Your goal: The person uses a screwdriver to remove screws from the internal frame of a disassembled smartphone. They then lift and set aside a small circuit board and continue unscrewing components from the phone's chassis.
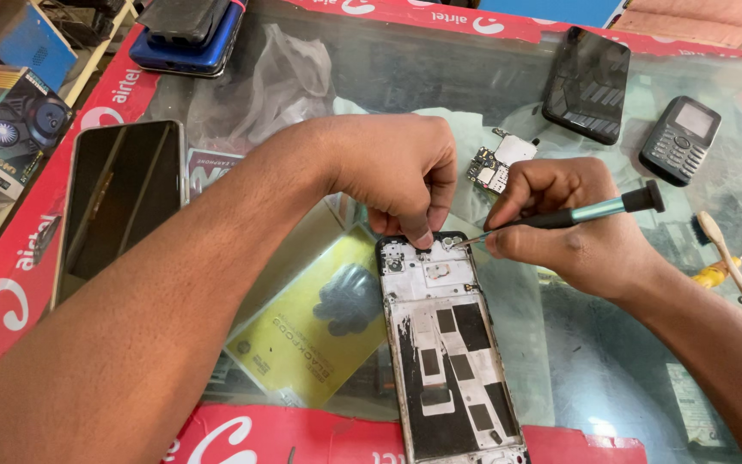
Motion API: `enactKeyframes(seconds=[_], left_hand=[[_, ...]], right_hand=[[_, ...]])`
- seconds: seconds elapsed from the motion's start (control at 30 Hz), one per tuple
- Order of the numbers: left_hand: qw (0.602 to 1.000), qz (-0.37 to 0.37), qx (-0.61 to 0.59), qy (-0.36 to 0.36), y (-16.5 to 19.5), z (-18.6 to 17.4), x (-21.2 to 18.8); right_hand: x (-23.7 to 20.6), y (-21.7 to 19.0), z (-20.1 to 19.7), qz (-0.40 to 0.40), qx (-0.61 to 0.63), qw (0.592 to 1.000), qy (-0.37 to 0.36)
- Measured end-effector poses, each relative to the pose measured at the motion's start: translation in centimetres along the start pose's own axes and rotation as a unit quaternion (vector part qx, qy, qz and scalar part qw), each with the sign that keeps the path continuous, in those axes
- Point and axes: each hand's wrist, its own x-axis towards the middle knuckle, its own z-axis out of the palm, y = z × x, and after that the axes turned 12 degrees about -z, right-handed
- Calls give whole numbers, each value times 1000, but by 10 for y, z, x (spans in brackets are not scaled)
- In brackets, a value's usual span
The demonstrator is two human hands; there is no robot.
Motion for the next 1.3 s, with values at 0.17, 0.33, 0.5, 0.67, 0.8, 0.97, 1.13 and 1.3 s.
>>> enactKeyframes(seconds=[0.17,0.33,0.5,0.67,0.8,0.97,1.13,1.3], left_hand=[[1000,-1,-11,-2,1,1,0],[1000,3,-20,-5,0,1,2],[1000,1,-13,-5,0,1,1],[1000,1,-13,-9,1,1,2],[1000,7,-12,-13,0,0,1],[1000,-3,-16,-11,2,1,0],[1000,-9,-10,-9,3,0,-1],[1000,1,-17,-13,2,0,0]], right_hand=[[0,-1,3,11,-12,1000,4],[1,0,0,22,-8,1000,16],[0,1,1,-11,-9,1000,-1],[0,1,-1,3,-4,1000,0],[1,1,-1,9,10,1000,4],[1,-1,-1,17,-5,1000,3],[1,-2,-1,30,6,999,22],[0,-2,0,-12,11,1000,-1]])
